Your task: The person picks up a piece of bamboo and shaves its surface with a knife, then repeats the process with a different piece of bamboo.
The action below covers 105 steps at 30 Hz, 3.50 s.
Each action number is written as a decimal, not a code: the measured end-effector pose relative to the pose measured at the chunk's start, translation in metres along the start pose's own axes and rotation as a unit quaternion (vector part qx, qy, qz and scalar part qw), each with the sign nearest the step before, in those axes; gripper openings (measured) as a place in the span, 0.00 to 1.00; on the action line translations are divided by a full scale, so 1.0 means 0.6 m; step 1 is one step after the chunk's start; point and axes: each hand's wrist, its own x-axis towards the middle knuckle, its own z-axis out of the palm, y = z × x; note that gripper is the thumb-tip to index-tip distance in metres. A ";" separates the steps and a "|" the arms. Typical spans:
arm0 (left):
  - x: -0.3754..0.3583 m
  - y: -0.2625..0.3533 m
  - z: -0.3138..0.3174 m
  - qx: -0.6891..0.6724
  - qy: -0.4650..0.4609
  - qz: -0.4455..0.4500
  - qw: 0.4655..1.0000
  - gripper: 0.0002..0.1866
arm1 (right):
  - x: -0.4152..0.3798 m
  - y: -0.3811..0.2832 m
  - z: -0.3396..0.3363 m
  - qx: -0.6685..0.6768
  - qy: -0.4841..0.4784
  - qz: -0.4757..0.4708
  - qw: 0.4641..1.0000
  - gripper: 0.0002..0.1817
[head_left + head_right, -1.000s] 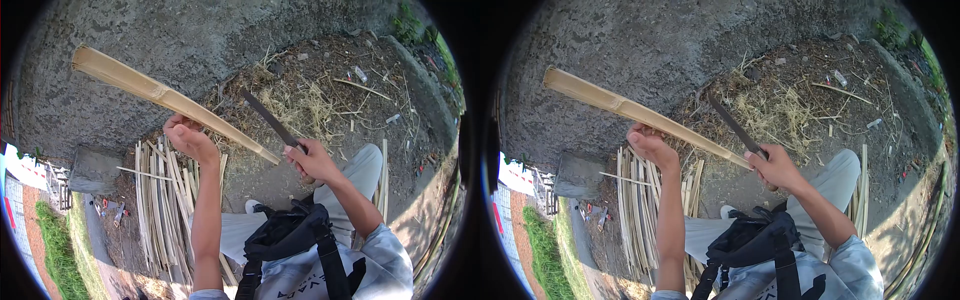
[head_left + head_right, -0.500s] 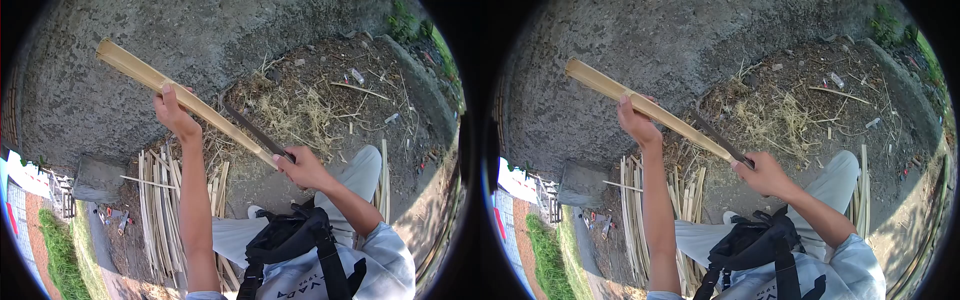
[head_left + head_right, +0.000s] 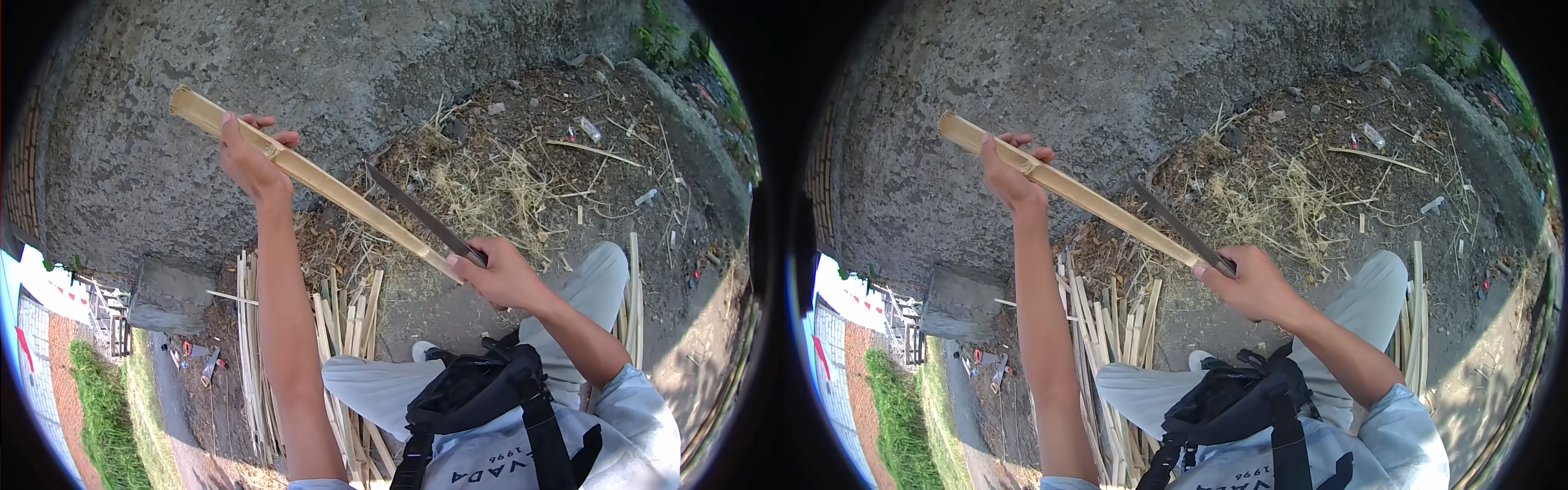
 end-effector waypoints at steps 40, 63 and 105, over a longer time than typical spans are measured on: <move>-0.087 0.055 0.064 -0.027 0.011 0.010 1.000 0.23 | -0.001 -0.099 0.054 -0.061 0.034 -0.122 0.990 0.26; -0.061 0.041 0.035 -0.047 0.025 0.009 0.999 0.22 | 0.044 0.006 0.067 -0.148 -0.004 -0.015 0.989 0.27; -0.059 0.041 0.001 0.003 0.008 0.042 0.999 0.22 | 0.070 0.342 0.105 -0.167 0.037 0.036 0.985 0.28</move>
